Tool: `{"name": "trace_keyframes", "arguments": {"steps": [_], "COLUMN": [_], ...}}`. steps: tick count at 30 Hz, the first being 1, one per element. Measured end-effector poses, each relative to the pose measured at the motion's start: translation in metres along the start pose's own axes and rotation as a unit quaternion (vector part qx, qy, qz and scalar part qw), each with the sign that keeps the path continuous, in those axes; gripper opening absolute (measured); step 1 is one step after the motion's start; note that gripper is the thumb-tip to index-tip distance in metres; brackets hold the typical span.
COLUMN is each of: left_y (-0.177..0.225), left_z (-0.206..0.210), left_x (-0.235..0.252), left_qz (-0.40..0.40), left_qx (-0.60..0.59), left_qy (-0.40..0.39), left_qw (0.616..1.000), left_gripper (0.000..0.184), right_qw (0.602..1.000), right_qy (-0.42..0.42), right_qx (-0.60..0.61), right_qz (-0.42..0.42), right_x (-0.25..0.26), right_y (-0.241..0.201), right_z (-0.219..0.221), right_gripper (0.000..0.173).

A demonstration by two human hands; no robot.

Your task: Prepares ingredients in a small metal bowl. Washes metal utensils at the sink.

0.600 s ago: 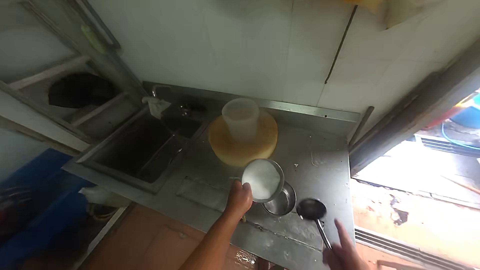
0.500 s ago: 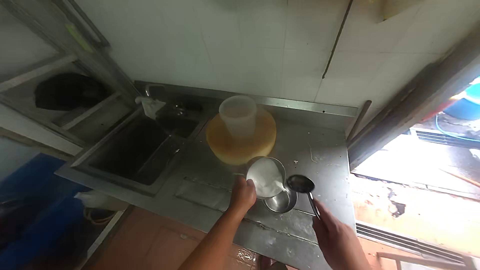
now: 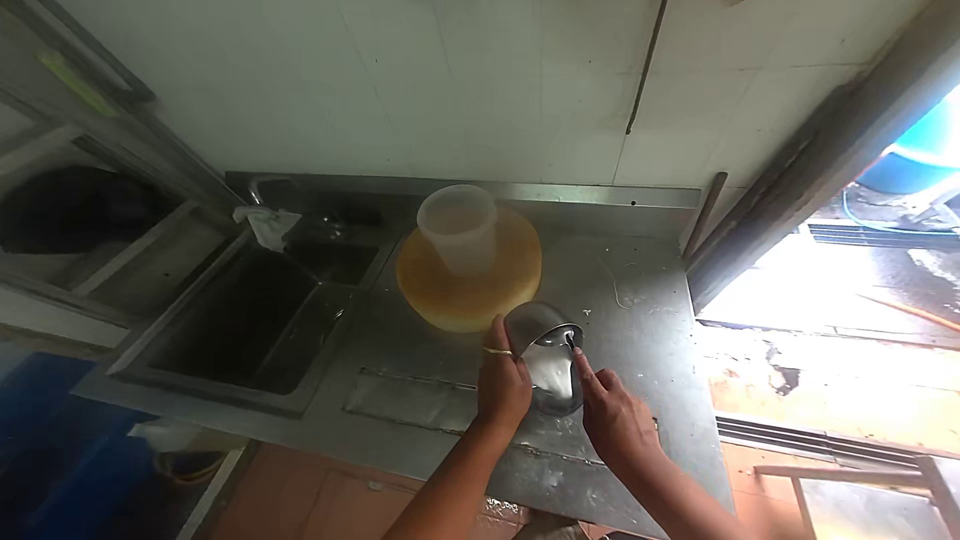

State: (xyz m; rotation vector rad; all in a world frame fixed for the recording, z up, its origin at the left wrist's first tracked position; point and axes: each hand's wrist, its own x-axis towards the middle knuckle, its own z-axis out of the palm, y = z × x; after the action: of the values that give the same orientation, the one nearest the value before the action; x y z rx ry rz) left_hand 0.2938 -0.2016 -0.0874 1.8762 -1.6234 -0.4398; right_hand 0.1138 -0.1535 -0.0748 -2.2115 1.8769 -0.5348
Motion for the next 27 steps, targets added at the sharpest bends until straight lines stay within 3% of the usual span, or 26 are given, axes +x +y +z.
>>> {"name": "trace_keyframes", "arguments": {"steps": [7,14,16,20,27], "left_y": [-0.007,-0.005,-0.003,0.004,0.009], "left_z": [0.009,0.019,0.019,0.01,0.004], "left_x": [0.007,0.005,0.001,0.004,0.008], "left_qz": [0.061,0.0,-0.026,-0.101,-0.149], "left_qx": [-0.006,-0.074,-0.083,-0.087,-0.132], "left_qy": [0.058,0.058,0.048,0.008,0.031], "left_qw": [0.996,0.996,0.995,0.991,0.98], "left_gripper": [0.074,0.067,0.065,0.06,0.055], "right_qw": [0.993,0.976,0.985,0.998,0.983], "right_qy": [-0.095,-0.182,-0.16,-0.017,-0.169], "right_qx": [0.05,0.102,0.064,-0.043,-0.055], "right_qz": [0.039,0.054,0.033,-0.048,0.04], "right_x": [0.005,0.003,0.0,0.012,0.044], "right_y": [-0.006,-0.005,-0.002,-0.006,-0.037], "right_z": [0.004,0.0,-0.003,-0.004,-0.011], "right_gripper": [0.052,0.055,0.056,0.063,0.066]}}
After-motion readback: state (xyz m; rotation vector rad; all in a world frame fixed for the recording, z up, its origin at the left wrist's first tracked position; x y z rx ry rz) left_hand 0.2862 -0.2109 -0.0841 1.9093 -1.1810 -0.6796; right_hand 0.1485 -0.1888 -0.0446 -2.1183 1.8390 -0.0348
